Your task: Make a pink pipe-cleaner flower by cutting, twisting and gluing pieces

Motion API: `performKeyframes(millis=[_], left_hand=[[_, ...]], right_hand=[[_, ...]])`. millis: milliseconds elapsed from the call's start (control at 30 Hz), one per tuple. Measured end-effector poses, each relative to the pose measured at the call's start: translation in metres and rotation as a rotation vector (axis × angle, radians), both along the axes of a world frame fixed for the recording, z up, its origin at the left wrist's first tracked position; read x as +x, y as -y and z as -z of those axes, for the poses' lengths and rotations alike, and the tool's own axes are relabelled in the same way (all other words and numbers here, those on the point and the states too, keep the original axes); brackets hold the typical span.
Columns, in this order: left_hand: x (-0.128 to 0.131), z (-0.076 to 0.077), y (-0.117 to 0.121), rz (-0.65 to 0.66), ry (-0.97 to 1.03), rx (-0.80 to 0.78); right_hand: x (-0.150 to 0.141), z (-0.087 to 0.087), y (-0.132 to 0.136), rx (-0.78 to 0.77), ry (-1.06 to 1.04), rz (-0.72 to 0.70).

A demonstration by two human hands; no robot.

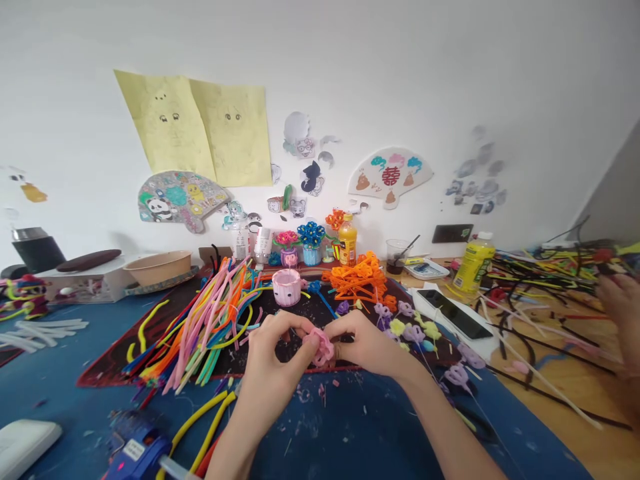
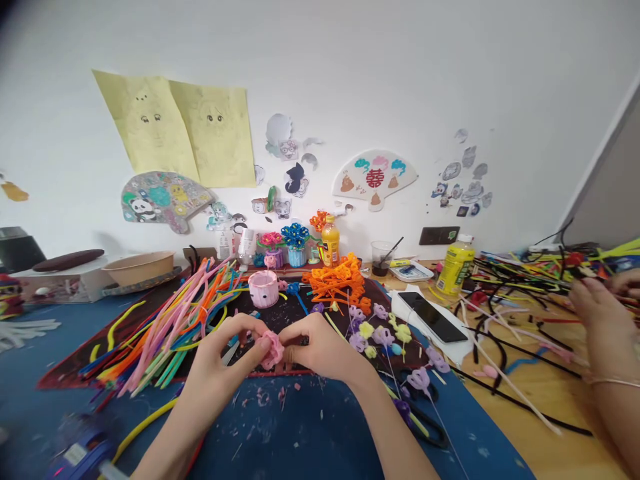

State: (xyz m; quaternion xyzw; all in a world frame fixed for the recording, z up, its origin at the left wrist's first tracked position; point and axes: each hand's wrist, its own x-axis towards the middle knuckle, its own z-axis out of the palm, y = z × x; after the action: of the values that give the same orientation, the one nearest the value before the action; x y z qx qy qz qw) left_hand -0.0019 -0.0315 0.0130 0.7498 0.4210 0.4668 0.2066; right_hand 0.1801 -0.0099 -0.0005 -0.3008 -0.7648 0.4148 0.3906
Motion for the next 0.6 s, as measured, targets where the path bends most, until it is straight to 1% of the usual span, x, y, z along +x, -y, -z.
performKeyframes(millis=[67, 133, 233, 300, 467, 533, 600], left_hand=[[-0.001, 0.004, -0.001, 0.008, 0.020, 0.005], [0.000, 0.007, -0.001, 0.043, 0.060, -0.019], [0.003, 0.007, 0.001, 0.147, 0.172, -0.092], [0.004, 0.005, 0.003, 0.220, 0.231, -0.169], [0.004, -0.003, 0.008, 0.388, 0.294, -0.460], [0.003, -0.005, 0.009, 0.392, 0.319, -0.485], [0.003, -0.005, 0.009, 0.332, 0.301, -0.440]], right_hand=[[0.001, 0.001, -0.001, -0.014, 0.008, -0.017], [0.001, 0.001, -0.002, -0.047, -0.001, -0.039], [0.001, 0.000, 0.000, -0.113, -0.046, -0.076], [0.000, 0.000, 0.002, -0.174, -0.089, -0.105], [0.000, 0.002, 0.003, -0.319, -0.154, -0.169], [0.001, 0.003, 0.002, -0.336, -0.163, -0.192], [0.002, 0.004, 0.001, -0.337, -0.180, -0.202]])
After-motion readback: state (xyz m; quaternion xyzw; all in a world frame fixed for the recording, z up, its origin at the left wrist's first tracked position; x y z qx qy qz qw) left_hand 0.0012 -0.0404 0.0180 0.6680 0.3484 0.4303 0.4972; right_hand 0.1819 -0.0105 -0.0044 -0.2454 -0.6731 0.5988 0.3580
